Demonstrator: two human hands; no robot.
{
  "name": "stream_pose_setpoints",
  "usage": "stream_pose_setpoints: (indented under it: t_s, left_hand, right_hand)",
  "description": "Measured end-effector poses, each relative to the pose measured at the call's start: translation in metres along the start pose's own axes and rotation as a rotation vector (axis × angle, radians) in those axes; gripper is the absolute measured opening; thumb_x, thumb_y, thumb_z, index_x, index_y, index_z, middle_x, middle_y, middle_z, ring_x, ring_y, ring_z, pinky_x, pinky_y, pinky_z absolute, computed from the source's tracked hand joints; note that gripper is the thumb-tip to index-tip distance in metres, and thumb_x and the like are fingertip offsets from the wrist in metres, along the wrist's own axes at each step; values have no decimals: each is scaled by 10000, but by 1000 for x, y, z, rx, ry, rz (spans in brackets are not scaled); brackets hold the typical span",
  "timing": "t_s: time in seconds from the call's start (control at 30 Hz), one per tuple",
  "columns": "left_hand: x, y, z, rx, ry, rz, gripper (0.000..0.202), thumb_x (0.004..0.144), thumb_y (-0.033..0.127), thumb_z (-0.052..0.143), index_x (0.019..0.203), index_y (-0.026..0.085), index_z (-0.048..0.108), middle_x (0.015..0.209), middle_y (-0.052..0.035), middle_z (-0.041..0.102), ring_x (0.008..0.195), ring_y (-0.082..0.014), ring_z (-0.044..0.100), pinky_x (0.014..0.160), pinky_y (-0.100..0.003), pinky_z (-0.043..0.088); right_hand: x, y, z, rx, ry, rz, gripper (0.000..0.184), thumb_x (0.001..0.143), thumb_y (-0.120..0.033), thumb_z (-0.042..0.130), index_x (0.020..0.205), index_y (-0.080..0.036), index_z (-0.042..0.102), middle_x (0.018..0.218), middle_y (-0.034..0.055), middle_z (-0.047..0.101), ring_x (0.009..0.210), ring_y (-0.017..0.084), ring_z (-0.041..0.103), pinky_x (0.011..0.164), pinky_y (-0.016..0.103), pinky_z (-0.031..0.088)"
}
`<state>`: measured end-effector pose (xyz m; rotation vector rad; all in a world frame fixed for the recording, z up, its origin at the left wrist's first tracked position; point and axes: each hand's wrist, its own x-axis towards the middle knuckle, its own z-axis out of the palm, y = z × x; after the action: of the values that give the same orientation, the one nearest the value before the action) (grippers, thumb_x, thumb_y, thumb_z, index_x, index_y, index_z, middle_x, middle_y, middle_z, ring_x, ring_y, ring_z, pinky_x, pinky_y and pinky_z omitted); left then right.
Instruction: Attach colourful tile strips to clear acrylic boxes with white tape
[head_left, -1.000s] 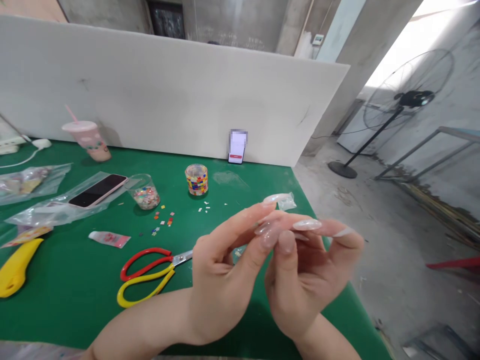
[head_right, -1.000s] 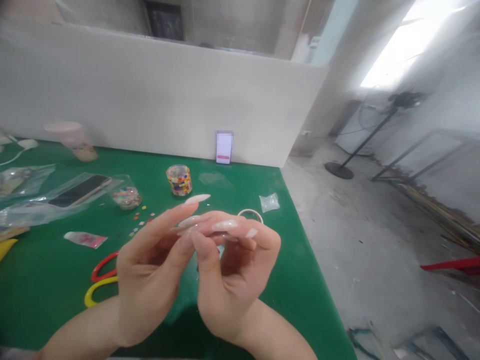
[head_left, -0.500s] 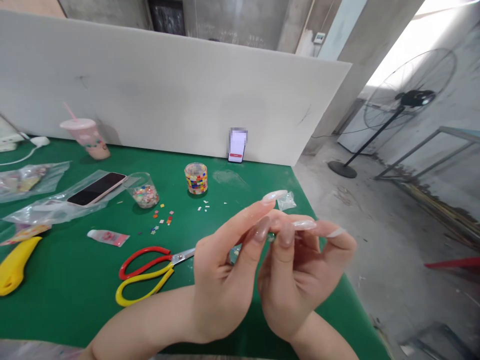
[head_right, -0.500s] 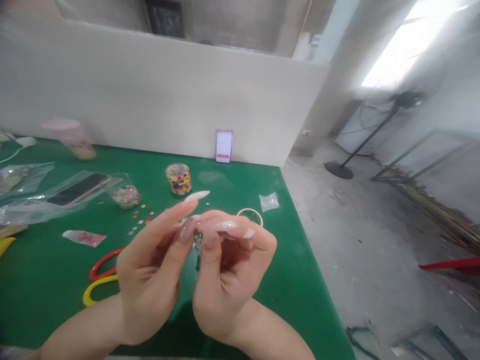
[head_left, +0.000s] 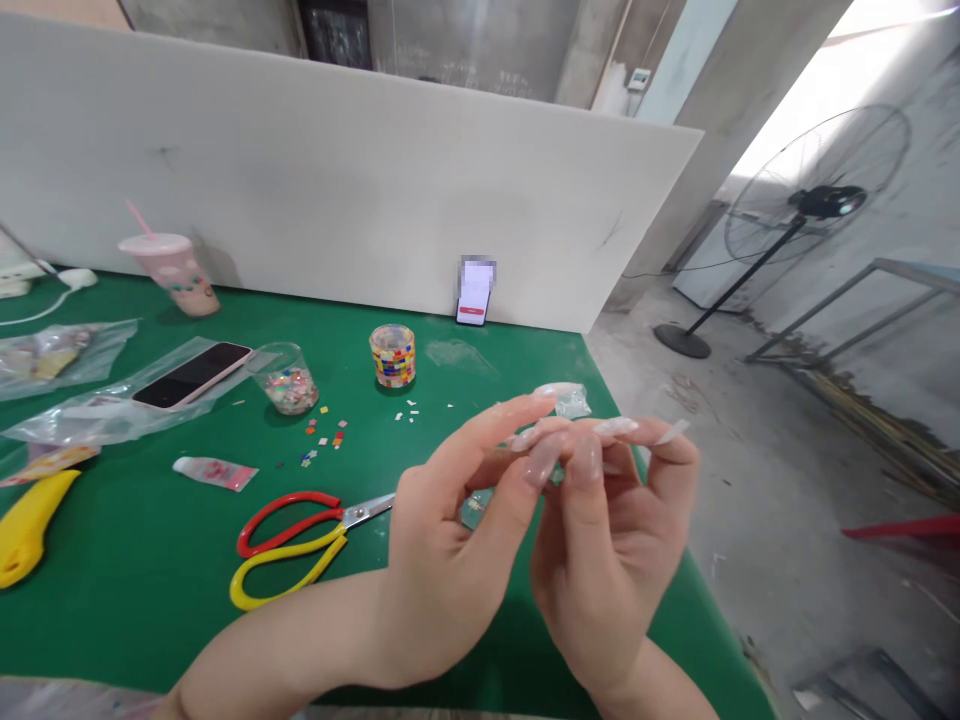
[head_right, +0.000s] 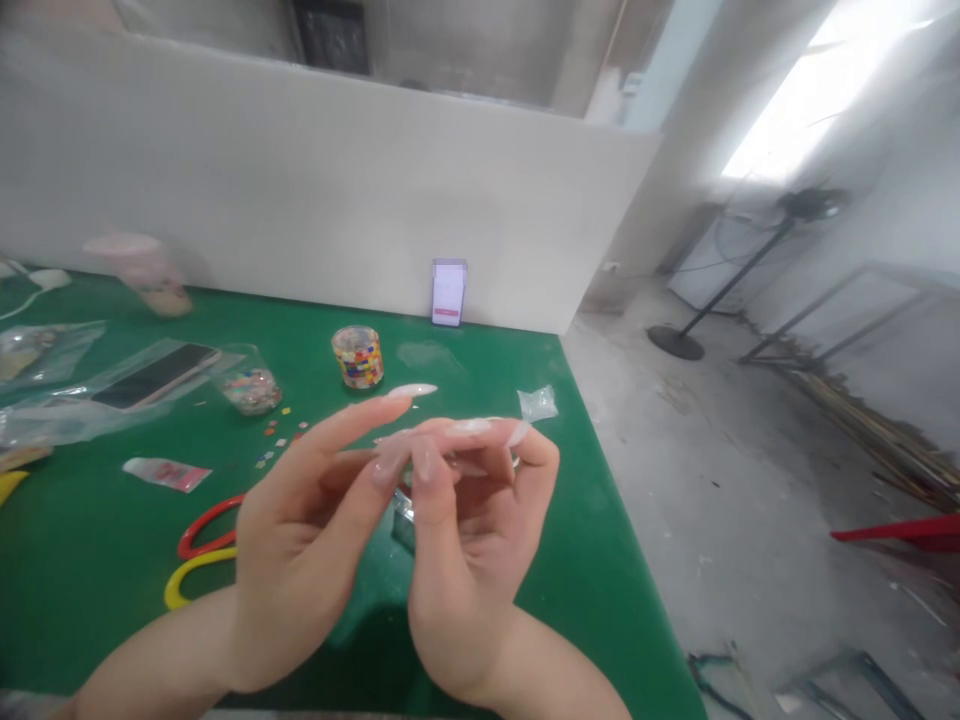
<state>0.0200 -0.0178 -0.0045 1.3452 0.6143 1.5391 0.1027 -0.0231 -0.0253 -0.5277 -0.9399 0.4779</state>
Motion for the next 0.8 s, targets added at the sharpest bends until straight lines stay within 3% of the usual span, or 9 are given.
stream_pose_setpoints:
  t_s: [0.17,0.3,0.4,0.6,0.73,0.8]
  left_hand:
    - [2,4,-2,39,29,46,182,999,143,760,1108,277,816,1109,30,878,944,-170,865,848,-165,696]
    - [5,4,-6,48,49,97,269,994,70,737,1072,305,841,945,76,879,807,-116,855,805,-141,690]
    - [9,2,-10,30,57,102,275,1009,83,729,1081,320,849,943,88,864,787,-73,833,788,-105,674]
    - [19,8,-19,120,84,129,196,1021,131,738,1044,296,841,965,94,829,729,-16,758,766,-62,637]
    - [21,11,-25,189,1,160,269,1057,109,666,1202,303,782,862,93,748,739,-9,717,777,-43,607]
    - [21,10,-26,214,-33,186,279,1063,100,644,1222,292,769,899,82,746,772,-10,710,801,-37,596]
  right_hand:
    - [5,0,-6,23,-78,52,179,1037,-158,678,1170,-275,706,969,-24,761,890,91,791,770,159,666]
    - [13,-2,-15,-34,-142,65,202,1110,-241,563,1183,-252,751,1053,19,760,954,118,768,814,212,673]
    - [20,-9,-23,-167,-136,85,234,1123,-281,560,1101,-261,793,986,5,759,933,110,731,883,206,636]
    - [27,-28,-35,-169,-251,307,215,1083,-290,662,940,-288,824,758,-43,716,678,70,678,674,153,598]
    - [28,-28,-39,-68,-347,369,192,1064,-268,685,999,-314,859,688,-43,733,566,89,689,535,182,607]
    - [29,-27,-40,-54,-377,376,182,1047,-253,710,1055,-354,862,735,-44,783,564,99,715,499,188,608]
